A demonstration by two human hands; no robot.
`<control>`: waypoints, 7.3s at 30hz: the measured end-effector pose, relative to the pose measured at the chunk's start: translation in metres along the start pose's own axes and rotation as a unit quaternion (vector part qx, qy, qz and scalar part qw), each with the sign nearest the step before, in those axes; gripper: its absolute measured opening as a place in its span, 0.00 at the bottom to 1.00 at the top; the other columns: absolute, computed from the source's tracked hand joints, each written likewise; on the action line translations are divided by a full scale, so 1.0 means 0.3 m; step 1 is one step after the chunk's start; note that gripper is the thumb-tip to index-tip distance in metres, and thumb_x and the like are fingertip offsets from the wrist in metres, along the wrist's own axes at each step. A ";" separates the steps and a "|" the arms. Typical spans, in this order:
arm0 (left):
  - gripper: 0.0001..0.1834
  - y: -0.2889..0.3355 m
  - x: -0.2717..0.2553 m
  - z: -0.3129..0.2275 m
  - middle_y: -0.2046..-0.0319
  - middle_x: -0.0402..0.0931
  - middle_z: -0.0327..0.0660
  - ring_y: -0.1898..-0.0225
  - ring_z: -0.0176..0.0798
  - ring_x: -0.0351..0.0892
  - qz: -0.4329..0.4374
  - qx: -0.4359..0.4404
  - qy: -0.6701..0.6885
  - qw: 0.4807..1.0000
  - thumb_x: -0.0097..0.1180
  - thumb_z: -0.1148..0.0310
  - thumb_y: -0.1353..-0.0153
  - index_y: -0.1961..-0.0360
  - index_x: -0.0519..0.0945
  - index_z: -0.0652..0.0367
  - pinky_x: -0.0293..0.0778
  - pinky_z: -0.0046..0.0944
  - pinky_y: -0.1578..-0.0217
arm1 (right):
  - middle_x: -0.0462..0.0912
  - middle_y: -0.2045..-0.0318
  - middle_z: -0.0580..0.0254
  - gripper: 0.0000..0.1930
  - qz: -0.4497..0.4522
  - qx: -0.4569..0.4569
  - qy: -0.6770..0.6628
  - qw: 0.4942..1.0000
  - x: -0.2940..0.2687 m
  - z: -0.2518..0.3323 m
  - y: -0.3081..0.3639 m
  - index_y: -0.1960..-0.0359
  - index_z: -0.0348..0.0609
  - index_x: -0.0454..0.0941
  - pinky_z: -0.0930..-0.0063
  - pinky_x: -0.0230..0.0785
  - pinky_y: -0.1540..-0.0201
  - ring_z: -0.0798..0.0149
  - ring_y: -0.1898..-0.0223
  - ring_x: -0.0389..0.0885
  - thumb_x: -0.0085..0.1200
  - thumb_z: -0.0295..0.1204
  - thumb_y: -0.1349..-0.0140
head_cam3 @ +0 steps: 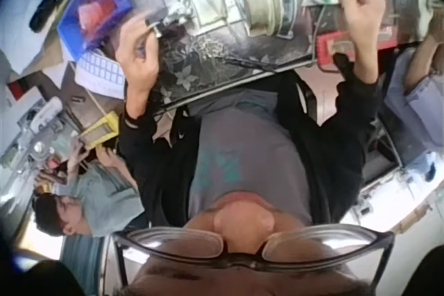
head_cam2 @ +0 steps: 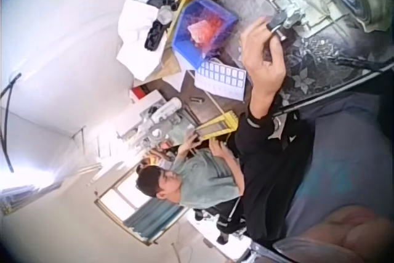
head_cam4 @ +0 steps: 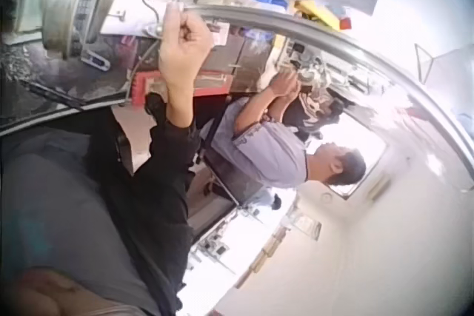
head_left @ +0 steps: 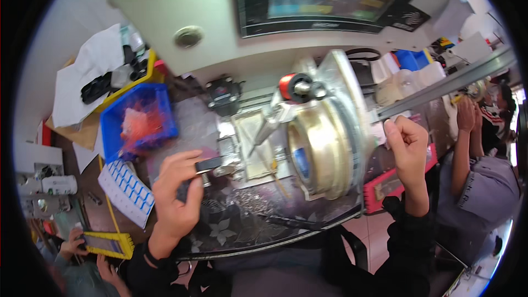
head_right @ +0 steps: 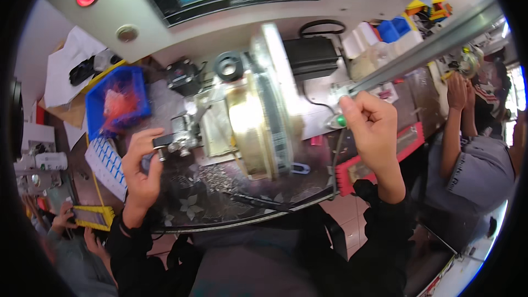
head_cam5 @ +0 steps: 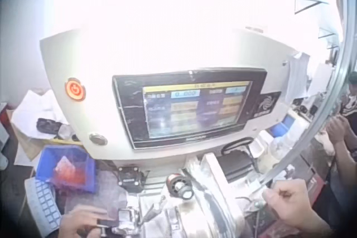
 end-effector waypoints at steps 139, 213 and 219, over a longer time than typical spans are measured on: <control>0.07 0.042 0.044 -0.223 0.75 0.78 0.39 0.74 0.45 0.74 0.152 0.092 0.000 0.984 0.56 0.82 0.41 0.67 0.79 0.56 0.64 0.41 0.66 | 0.79 0.56 0.57 0.23 0.248 -0.323 0.356 0.841 0.543 0.090 0.284 0.42 0.41 0.74 0.66 0.78 0.62 0.61 0.53 0.82 0.51 0.28 0.41; 0.14 0.081 0.088 -0.091 0.77 0.70 0.36 0.73 0.44 0.71 0.132 0.135 0.047 0.981 0.61 0.80 0.49 0.60 0.79 0.54 0.60 0.42 0.67 | 0.71 0.77 0.67 0.11 0.188 -0.281 0.284 0.897 0.405 0.237 0.336 0.69 0.51 0.78 0.67 0.62 0.75 0.63 0.76 0.75 0.63 0.42 0.40; 0.14 0.081 0.086 -0.086 0.77 0.70 0.36 0.73 0.43 0.71 0.121 0.144 0.041 0.981 0.61 0.80 0.49 0.61 0.79 0.54 0.60 0.41 0.68 | 0.72 0.81 0.64 0.11 0.054 -0.225 0.296 0.927 0.239 0.103 0.341 0.78 0.48 0.74 0.63 0.60 0.76 0.57 0.80 0.73 0.65 0.31 0.44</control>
Point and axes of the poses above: each hand's wrist, its own y-axis away from the middle knuckle, its own x-axis out of the palm, z = x × y, the point moved 4 cm from there along -y, towards the middle knuckle
